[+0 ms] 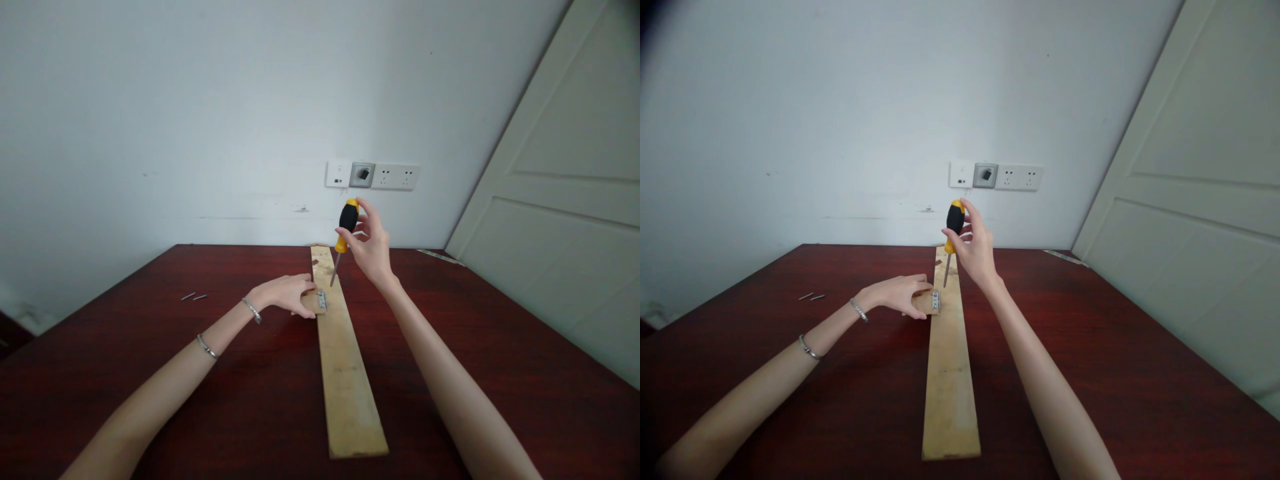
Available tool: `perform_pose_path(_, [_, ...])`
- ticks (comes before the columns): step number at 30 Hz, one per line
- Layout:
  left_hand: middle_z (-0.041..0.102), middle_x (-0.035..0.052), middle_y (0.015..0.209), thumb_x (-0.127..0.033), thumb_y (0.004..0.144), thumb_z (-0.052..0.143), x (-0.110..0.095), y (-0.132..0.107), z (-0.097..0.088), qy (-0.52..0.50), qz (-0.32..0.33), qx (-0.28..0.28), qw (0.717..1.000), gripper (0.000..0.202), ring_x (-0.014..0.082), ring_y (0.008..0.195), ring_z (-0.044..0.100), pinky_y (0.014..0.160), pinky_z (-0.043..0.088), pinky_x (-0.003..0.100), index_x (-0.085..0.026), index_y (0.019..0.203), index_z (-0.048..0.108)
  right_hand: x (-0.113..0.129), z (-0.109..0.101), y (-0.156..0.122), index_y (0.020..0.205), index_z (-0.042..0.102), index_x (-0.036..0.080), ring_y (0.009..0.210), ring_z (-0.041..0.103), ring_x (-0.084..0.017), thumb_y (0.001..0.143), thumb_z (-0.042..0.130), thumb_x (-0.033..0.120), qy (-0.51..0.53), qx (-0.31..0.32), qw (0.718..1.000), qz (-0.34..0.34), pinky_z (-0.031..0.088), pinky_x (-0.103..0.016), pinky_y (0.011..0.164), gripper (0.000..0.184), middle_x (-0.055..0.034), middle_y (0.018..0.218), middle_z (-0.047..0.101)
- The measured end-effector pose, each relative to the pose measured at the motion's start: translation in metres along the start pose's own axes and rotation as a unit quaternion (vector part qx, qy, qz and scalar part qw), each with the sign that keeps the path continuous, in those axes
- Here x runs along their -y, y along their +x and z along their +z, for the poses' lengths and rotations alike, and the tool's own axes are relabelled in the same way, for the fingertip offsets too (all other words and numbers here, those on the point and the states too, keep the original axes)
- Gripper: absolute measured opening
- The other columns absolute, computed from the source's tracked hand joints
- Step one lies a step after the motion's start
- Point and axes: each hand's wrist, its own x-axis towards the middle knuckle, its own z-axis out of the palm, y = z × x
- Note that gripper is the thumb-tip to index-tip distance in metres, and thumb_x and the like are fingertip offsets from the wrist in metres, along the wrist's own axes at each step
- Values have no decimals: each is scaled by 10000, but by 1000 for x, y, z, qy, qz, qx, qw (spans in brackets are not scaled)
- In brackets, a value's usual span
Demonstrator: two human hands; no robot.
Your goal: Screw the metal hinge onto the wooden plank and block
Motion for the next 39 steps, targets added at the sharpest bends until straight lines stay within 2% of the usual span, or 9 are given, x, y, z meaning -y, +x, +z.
perform_pose_path(7, [558,76,1170,-612,670,656,-1,-2,-2,5,-14,4,1000,700,252,954,589,764,417,309,-230,1249,560,7,7,-5,1423,353,312,807,589,-169,825,631,397,35,11,999,-12,563,-308,670,664,-63,1139,588])
perform_pose_path(12, [550,82,1172,-602,679,653,-4,-2,-1,-1,4,-4,1000,687,239,949,579,753,418,302,-217,1242,564,9,12,-8,1401,387,305,790,588,-162,834,617,379,40,30,998,-32,565,-308,653,616,-70,1169,590])
perform_pose_path(17, [551,78,1170,-588,686,654,-8,-3,-2,-14,16,-13,1000,661,228,920,582,748,426,302,-199,1215,575,4,16,-9,1384,404,306,755,584,-152,817,646,356,67,24,995,-72,565,-303,611,619,-76,1191,587])
perform_pose_path(39, [559,82,1167,-611,691,641,-11,-4,-3,4,17,-9,1000,663,224,908,587,727,436,301,-202,1209,579,3,18,-9,1384,400,297,744,588,-147,829,637,349,46,31,995,-77,570,-302,611,606,-79,1207,589])
